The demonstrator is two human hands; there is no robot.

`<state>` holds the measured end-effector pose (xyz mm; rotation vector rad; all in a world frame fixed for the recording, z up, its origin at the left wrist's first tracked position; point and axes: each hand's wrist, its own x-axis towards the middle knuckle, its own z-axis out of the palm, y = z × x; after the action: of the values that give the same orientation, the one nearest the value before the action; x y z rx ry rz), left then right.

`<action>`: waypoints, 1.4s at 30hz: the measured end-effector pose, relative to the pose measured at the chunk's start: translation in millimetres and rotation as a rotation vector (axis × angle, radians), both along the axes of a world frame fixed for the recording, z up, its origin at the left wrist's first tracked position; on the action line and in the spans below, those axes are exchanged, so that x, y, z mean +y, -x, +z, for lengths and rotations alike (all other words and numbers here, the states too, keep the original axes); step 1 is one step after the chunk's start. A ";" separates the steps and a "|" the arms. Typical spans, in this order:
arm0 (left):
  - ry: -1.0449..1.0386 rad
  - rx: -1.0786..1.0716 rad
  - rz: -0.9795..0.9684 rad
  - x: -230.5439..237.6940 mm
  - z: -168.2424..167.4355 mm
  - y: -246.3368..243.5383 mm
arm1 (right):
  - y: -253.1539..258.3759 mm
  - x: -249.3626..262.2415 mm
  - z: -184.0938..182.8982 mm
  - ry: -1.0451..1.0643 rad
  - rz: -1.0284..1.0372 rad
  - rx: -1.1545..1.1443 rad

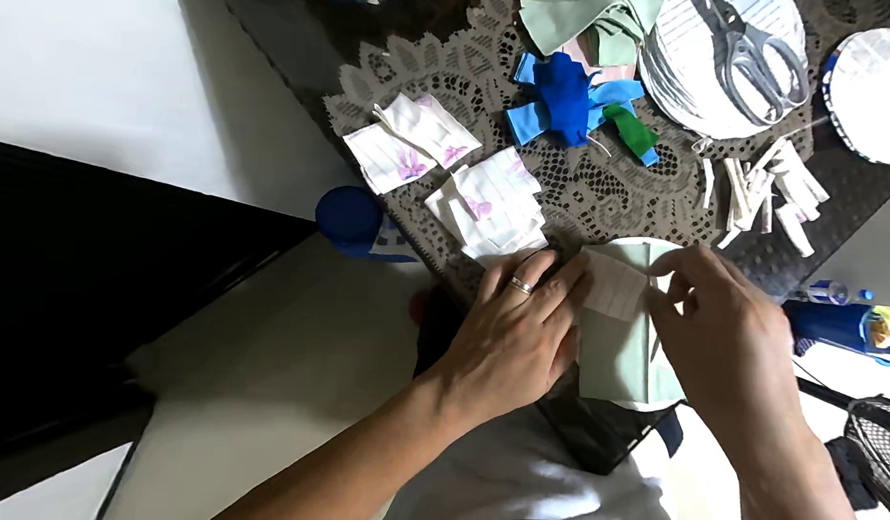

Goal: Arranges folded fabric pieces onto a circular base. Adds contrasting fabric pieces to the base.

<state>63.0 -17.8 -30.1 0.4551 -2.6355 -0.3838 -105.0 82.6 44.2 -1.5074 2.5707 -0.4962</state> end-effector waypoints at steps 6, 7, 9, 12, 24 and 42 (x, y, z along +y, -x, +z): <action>0.007 -0.004 -0.011 -1.4 1.4 0.7 | -4.4 9.8 -11.3 0.033 0.056 0.004; 0.007 -0.005 -0.012 -1.8 2.7 1.6 | -4.1 10.3 -14.6 0.025 0.055 0.004; 0.011 -0.011 -0.014 -2.9 4.5 2.9 | -2.2 11.2 -13.8 0.052 0.068 -0.007; 0.021 -0.017 -0.016 -3.5 4.5 2.4 | -0.7 10.8 -9.9 0.127 0.085 -0.006; -0.220 0.051 -0.013 -22.6 24.2 5.2 | 3.9 7.5 -19.0 0.046 0.119 0.020; -0.147 0.048 0.207 -11.9 21.0 15.8 | 3.7 14.4 -22.1 0.154 0.103 0.002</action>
<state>47.2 -29.7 -9.2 0.7496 -2.4930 -0.5166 -108.7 97.0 22.1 -1.6789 2.4914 -0.6941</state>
